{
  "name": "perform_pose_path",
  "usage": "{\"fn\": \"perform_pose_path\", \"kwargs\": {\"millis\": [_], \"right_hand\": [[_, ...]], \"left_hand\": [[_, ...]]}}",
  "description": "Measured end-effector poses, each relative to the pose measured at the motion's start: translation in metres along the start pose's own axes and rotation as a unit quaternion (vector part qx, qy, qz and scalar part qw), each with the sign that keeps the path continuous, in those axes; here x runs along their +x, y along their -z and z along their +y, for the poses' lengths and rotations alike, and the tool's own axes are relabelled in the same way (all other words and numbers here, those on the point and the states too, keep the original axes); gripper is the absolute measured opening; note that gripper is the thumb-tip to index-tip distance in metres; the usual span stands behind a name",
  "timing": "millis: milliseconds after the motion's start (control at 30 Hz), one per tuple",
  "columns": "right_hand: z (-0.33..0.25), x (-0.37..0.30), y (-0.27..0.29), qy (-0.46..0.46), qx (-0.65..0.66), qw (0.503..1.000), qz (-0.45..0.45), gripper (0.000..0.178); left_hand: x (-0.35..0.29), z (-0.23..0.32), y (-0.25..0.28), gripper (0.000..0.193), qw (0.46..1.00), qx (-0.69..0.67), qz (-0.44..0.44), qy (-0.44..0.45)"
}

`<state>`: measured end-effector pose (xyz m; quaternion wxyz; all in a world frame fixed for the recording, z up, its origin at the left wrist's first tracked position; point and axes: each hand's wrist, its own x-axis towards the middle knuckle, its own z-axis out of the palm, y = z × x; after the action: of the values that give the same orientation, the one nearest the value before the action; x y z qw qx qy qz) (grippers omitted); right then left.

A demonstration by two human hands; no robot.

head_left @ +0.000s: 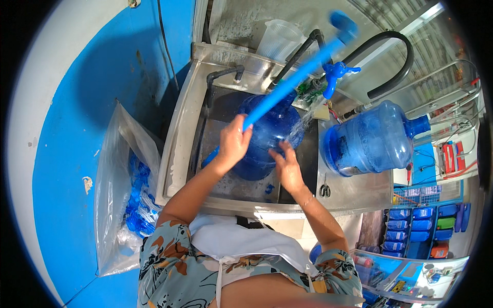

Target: The person scrubs the exterior of a large blue water jug with a sponge, rinses it under running water, and uses a long blue brush to clean the interior. They repeat the scrubbing and rinsing steps, then lift the jug to drain and inspect it.

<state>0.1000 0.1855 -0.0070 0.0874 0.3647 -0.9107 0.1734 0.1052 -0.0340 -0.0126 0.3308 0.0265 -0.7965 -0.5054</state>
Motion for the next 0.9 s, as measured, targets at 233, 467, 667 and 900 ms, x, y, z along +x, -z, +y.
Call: {"fn": "perform_pose_path", "kwargs": {"millis": [233, 467, 667, 900], "right_hand": [[-0.064, -0.017, 0.049, 0.096, 0.068, 0.993, -0.015, 0.040], [-0.054, 0.028, -0.010, -0.088, 0.101, 0.946, -0.295, 0.052], [-0.031, 0.032, 0.000, -0.123, 0.154, 0.947, -0.254, 0.042], [0.022, 0.027, 0.116, -0.329, 0.199, 0.909, -0.163, 0.038]], "left_hand": [[-0.070, 0.008, -0.057, 0.038, 0.923, 0.012, -0.365, -0.125], [-0.130, 0.064, -0.108, 0.033, 0.784, -0.074, -0.574, -0.225], [-0.117, 0.067, -0.077, 0.024, 0.752, -0.125, -0.413, -0.498], [-0.005, -0.039, -0.019, 0.040, 0.940, -0.337, 0.036, -0.039]]}}
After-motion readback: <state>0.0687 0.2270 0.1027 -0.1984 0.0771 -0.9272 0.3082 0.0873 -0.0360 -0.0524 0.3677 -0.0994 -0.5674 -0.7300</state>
